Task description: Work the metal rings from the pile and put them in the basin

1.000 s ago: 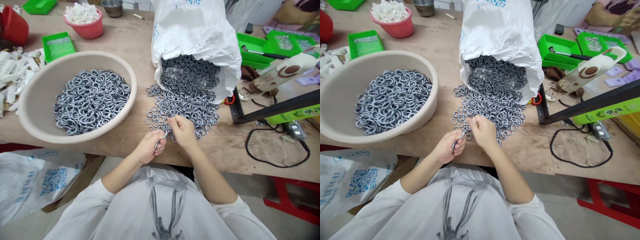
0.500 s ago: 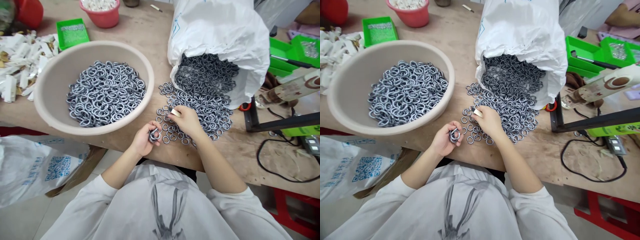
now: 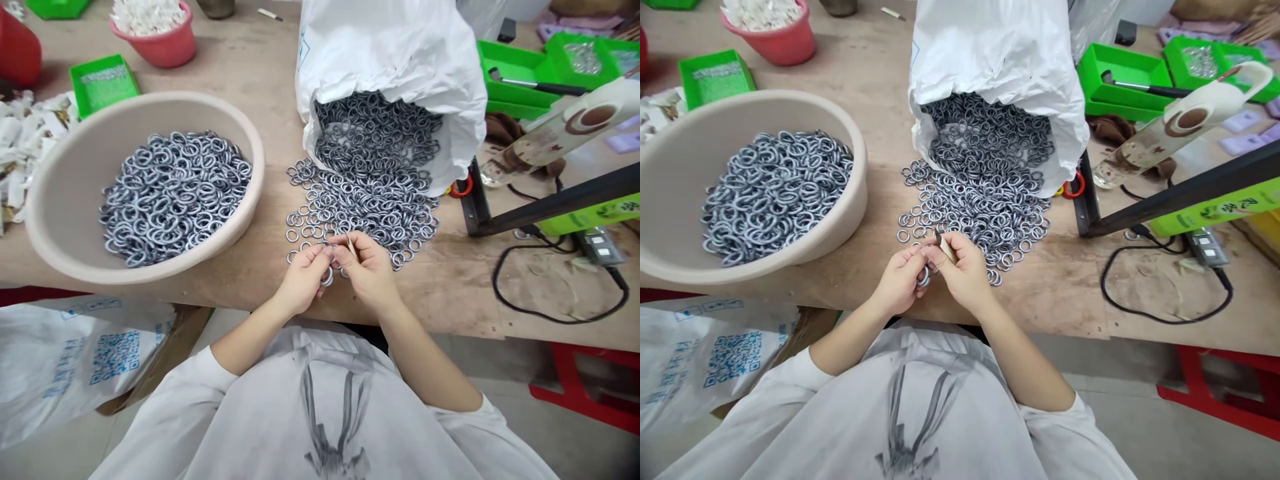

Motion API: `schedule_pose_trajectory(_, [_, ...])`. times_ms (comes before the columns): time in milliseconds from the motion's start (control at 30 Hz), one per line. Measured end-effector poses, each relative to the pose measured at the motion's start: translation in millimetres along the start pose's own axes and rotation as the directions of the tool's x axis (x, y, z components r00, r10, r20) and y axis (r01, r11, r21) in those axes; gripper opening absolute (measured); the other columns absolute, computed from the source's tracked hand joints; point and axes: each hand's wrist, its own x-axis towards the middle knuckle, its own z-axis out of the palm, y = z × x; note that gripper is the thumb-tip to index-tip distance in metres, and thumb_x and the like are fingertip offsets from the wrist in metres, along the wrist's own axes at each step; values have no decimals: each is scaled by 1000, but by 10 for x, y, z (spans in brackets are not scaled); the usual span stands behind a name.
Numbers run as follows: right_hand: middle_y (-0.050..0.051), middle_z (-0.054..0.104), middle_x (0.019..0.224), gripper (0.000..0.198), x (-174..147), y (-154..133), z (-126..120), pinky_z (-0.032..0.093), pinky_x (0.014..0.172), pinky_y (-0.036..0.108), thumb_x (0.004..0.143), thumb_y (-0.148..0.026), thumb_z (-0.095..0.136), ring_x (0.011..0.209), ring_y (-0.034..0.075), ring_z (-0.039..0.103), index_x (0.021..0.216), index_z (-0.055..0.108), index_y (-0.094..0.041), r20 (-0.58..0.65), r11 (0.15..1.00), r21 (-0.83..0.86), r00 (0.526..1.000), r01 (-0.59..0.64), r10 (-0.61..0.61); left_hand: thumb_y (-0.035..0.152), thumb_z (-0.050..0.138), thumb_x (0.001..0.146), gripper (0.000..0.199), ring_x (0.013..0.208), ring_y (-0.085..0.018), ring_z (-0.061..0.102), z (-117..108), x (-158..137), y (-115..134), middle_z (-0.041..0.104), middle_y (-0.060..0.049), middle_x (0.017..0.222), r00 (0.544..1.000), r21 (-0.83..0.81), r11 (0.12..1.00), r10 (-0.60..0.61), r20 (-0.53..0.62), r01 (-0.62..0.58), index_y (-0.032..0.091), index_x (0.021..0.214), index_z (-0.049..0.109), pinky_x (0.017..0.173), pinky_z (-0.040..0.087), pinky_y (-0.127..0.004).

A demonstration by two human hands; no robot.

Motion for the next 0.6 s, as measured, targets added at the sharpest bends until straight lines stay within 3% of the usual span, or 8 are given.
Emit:
schedule_pose_trajectory(200, [-1, 54, 68, 46, -7, 31, -131, 37, 59, 27, 93, -64, 49, 62, 13, 49, 79, 58, -21, -33, 960, -253, 990, 121, -134, 50, 70, 75, 40, 34, -4, 26, 117, -60, 88, 34, 10, 45, 993, -71, 991, -108, 39, 111, 19, 67, 46, 31, 22, -16])
schedule_pose_trajectory(367, [1, 53, 70, 44, -123, -78, -185, 31, 60, 29, 99, -54, 41, 65, 14, 48, 72, 51, -21, 164, 742, -578, 939, 340, -302, 42, 69, 75, 36, 34, -4, 29, 141, -97, 137, 36, 9, 45, 994, -86, 991, -103, -22, 101, 20, 67, 43, 31, 24, -15])
schedule_pose_trajectory(467, [1, 51, 68, 44, -178, -116, -151, 28, 58, 29, 100, -51, 39, 61, 14, 45, 69, 48, -21, 196, 676, -640, 929, 364, -315, 39, 68, 76, 33, 33, -4, 30, 148, -102, 157, 36, 10, 45, 992, -91, 989, -118, -35, 115, 20, 68, 43, 32, 24, -15])
schedule_pose_trajectory(600, [0, 50, 64, 46, -159, -92, -146, 27, 58, 29, 100, -52, 40, 60, 14, 43, 65, 43, -22, 222, 672, -639, 926, 375, -306, 41, 69, 75, 34, 33, -4, 29, 140, -119, 144, 35, 11, 44, 992, -94, 988, -126, -32, 123, 20, 70, 43, 32, 24, -14])
